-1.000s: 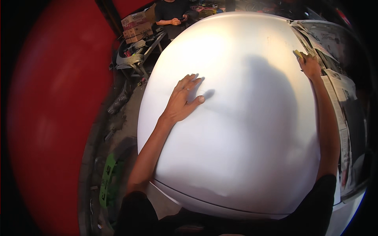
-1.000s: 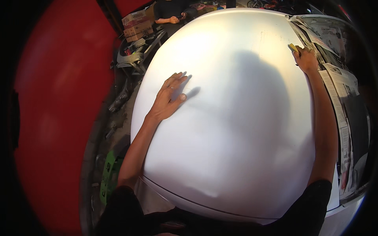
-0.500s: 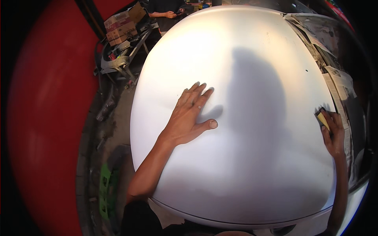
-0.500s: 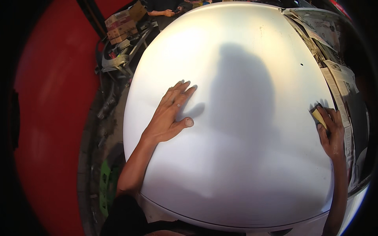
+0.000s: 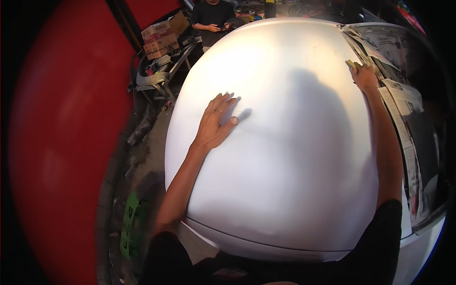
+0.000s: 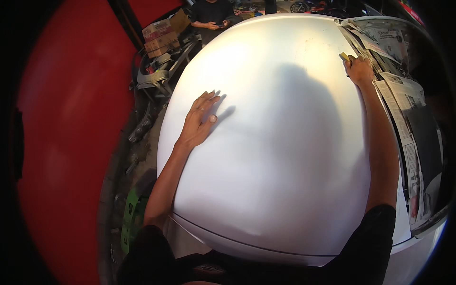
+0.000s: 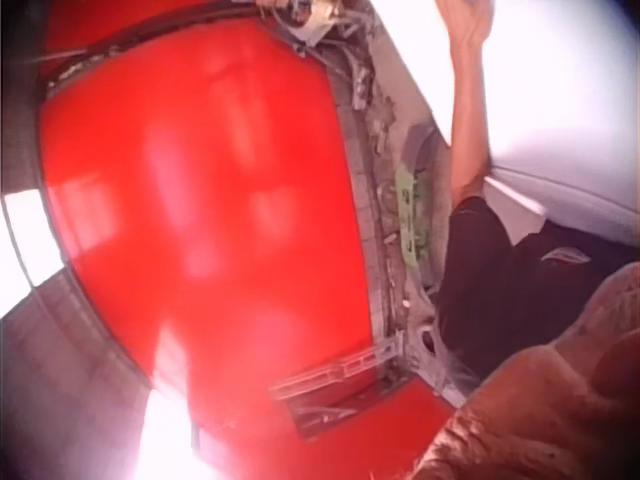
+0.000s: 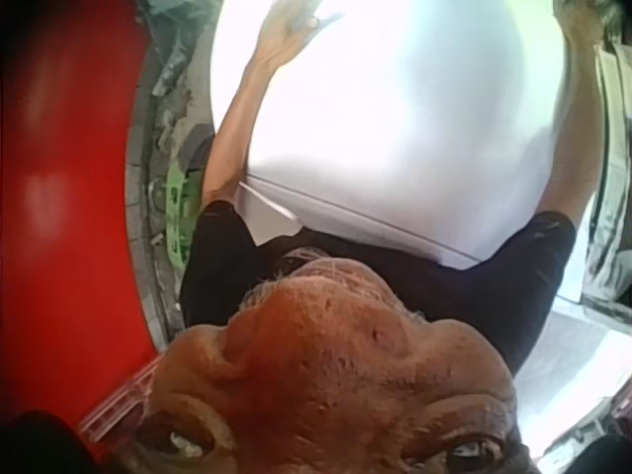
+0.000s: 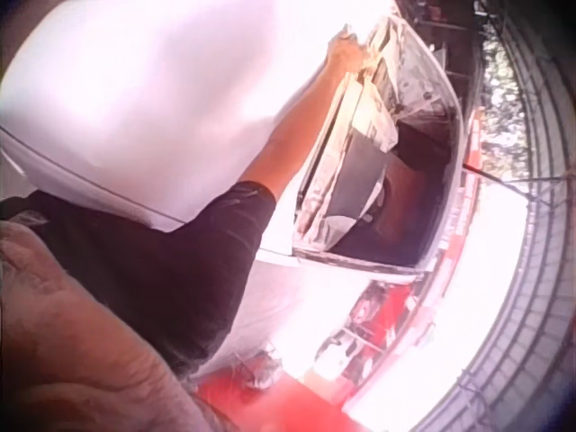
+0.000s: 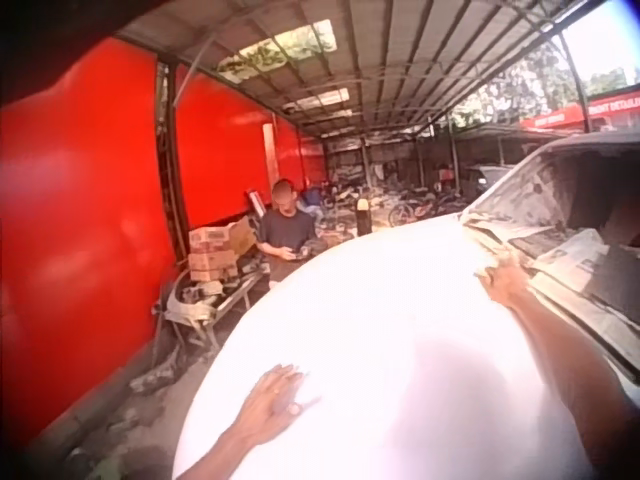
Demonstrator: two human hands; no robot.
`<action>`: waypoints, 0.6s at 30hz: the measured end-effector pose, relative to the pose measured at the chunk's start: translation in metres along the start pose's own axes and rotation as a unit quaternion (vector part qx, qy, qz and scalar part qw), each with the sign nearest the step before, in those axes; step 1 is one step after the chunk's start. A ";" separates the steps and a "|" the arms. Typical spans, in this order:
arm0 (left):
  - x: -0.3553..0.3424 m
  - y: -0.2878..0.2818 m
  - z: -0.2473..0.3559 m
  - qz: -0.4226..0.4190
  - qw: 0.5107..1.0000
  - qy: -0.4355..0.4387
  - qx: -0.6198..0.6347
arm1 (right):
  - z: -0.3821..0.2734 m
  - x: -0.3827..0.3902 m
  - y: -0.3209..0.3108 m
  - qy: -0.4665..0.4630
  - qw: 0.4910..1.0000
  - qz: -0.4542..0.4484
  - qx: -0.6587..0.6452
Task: The person wets and sands the hood of a car using a sanding block and a sponge, feeling the surface by hand.
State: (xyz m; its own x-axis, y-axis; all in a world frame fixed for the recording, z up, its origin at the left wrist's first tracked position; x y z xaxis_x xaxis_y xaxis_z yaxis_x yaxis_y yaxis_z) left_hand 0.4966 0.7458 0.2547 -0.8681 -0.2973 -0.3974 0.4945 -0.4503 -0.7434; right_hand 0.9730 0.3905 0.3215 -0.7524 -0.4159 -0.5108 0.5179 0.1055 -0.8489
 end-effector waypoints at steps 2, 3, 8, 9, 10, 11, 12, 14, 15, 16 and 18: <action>-0.004 0.002 0.002 -0.015 1.000 -0.006 0.014 | -0.003 0.050 -0.033 -0.045 0.998 0.037 -0.001; -0.008 0.002 0.005 -0.022 1.000 0.003 0.004 | -0.006 0.075 -0.056 -0.087 0.995 0.035 0.020; 0.006 -0.008 0.007 -0.034 0.997 0.045 -0.046 | -0.070 0.239 -0.170 -0.173 0.976 -0.018 -0.134; 0.005 -0.001 0.008 -0.047 0.995 0.065 -0.061 | -0.067 0.260 -0.184 -0.186 0.971 -0.027 -0.145; 0.003 0.004 0.012 -0.058 0.993 0.068 -0.075 | -0.065 0.270 -0.193 -0.201 0.965 -0.035 -0.162; 0.004 0.007 0.016 -0.066 0.992 0.068 -0.085 | -0.065 0.273 -0.197 -0.203 0.960 -0.054 -0.185; 0.005 0.009 0.023 -0.073 0.991 0.071 -0.092 | -0.064 0.270 -0.200 -0.203 0.955 -0.072 -0.202; 0.005 0.015 0.030 -0.092 0.991 0.066 -0.075 | -0.058 0.250 -0.185 -0.224 0.950 -0.061 -0.207; 0.005 0.014 0.030 -0.127 0.989 0.045 -0.065 | -0.059 0.236 -0.168 -0.238 0.945 -0.052 -0.219; 0.005 0.014 0.032 -0.130 0.988 0.041 -0.070 | -0.063 0.211 -0.153 -0.227 0.942 -0.050 -0.242; 0.010 0.009 0.030 -0.132 0.986 0.056 -0.085 | -0.074 0.138 -0.112 -0.267 0.929 -0.022 -0.255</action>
State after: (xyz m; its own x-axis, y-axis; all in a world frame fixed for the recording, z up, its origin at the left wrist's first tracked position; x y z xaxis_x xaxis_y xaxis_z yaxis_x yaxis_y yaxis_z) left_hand 0.4939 0.7135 0.2600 -0.9697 -0.0897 -0.2274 0.2445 -0.3488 -0.9048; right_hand 0.7814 0.3880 0.3364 -0.3893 -0.8043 -0.4489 0.1290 0.4349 -0.8912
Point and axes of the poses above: each hand's wrist, its own x-axis away from the middle knuckle, its own y-axis out of the palm, z = x × y, the point moved 5 cm from there along -x, towards the middle knuckle, and after that the axes turned 1 degree about -x, right-handed, at the moved point
